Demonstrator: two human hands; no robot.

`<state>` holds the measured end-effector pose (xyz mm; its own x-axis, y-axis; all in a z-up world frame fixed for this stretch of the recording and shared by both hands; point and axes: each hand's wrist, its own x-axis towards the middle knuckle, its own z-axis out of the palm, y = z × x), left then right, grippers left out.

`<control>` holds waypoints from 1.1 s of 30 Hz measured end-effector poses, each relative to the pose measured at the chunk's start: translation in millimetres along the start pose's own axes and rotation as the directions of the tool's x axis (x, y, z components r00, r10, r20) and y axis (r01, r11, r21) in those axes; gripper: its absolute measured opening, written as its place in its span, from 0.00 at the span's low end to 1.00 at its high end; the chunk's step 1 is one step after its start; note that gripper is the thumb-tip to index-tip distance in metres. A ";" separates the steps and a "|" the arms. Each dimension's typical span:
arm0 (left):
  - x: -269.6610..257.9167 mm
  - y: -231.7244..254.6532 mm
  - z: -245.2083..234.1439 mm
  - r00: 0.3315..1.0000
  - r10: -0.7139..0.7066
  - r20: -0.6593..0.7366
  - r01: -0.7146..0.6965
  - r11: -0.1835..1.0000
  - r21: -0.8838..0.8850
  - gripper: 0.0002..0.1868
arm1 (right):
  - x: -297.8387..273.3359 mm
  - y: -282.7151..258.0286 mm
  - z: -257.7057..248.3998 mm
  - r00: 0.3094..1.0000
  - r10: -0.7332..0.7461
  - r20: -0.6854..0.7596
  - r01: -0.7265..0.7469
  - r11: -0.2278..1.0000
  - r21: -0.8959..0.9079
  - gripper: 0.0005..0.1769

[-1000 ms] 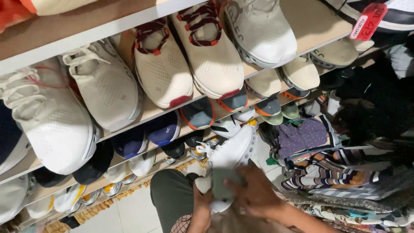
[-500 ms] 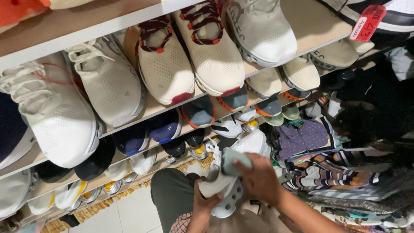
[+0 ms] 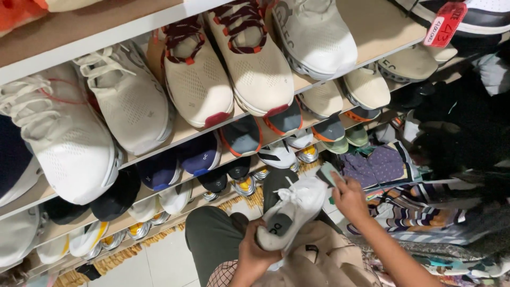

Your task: Cleaning various sneakers on a display shelf using a scrubber tool.

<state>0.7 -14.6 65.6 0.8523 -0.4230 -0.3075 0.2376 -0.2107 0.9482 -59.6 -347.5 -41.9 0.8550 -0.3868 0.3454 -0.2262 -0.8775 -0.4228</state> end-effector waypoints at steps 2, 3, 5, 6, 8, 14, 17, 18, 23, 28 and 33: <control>-1.9 10.3 -0.6 0.999 0.035 -0.003 -0.035 0.990 0.135 0.39 | 5.9 15.1 -4.4 0.997 0.073 0.028 -0.073 0.997 -0.004 0.31; -3.6 14.4 -0.2 0.998 0.069 0.002 -0.067 0.962 0.265 0.39 | 6.4 23.4 -7.0 0.987 0.149 0.056 -0.148 0.989 -0.014 0.31; -0.7 17.5 1.4 0.940 0.330 0.082 -0.338 0.887 0.315 0.31 | 17.6 5.3 -20.9 0.995 0.091 0.039 -0.097 0.978 0.186 0.29; 1.0 19.1 2.3 0.810 0.562 0.171 -0.583 0.737 0.341 0.23 | 23.2 -3.5 -27.8 0.999 0.036 0.008 -0.036 0.924 0.381 0.28; 2.1 18.8 11.3 0.713 0.641 0.282 -0.692 0.584 0.424 0.20 | 30.0 -71.5 -59.8 0.990 -0.051 0.132 -0.020 0.873 0.487 0.29; 3.0 -1.0 24.0 0.542 0.622 0.565 -0.809 0.203 0.552 0.15 | 28.3 -115.7 -69.4 0.917 -0.310 0.251 0.271 0.946 0.181 0.29; 0.6 1.8 23.8 0.550 0.624 0.555 -0.788 0.167 0.593 0.12 | 35.6 -30.2 -39.1 0.975 -0.016 0.221 0.025 0.999 -0.037 0.27; 0.0 2.6 24.1 0.546 0.625 0.558 -0.791 0.165 0.589 0.12 | 36.7 5.9 -29.0 0.954 0.167 0.251 -0.155 0.986 -0.068 0.25; 6.6 11.8 17.5 0.571 0.624 0.533 -0.802 0.286 0.525 0.16 | 23.7 -56.1 -58.0 1.000 -0.025 0.018 0.023 0.997 0.067 0.27; 7.5 7.1 17.3 0.599 0.586 0.545 -0.792 0.335 0.510 0.14 | 4.8 -47.0 -47.0 0.984 -0.176 0.039 0.166 0.971 0.173 0.28; 8.4 3.9 12.4 0.622 0.606 0.496 -0.766 0.339 0.546 0.13 | 9.5 -2.8 -31.4 0.996 0.086 0.008 -0.086 0.990 0.110 0.30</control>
<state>3.0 -29.9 65.7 0.4427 -0.8279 0.3443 -0.8267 -0.2283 0.5142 -65.5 -357.6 -11.1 0.8362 -0.4585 0.3009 -0.2463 -0.8041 -0.5410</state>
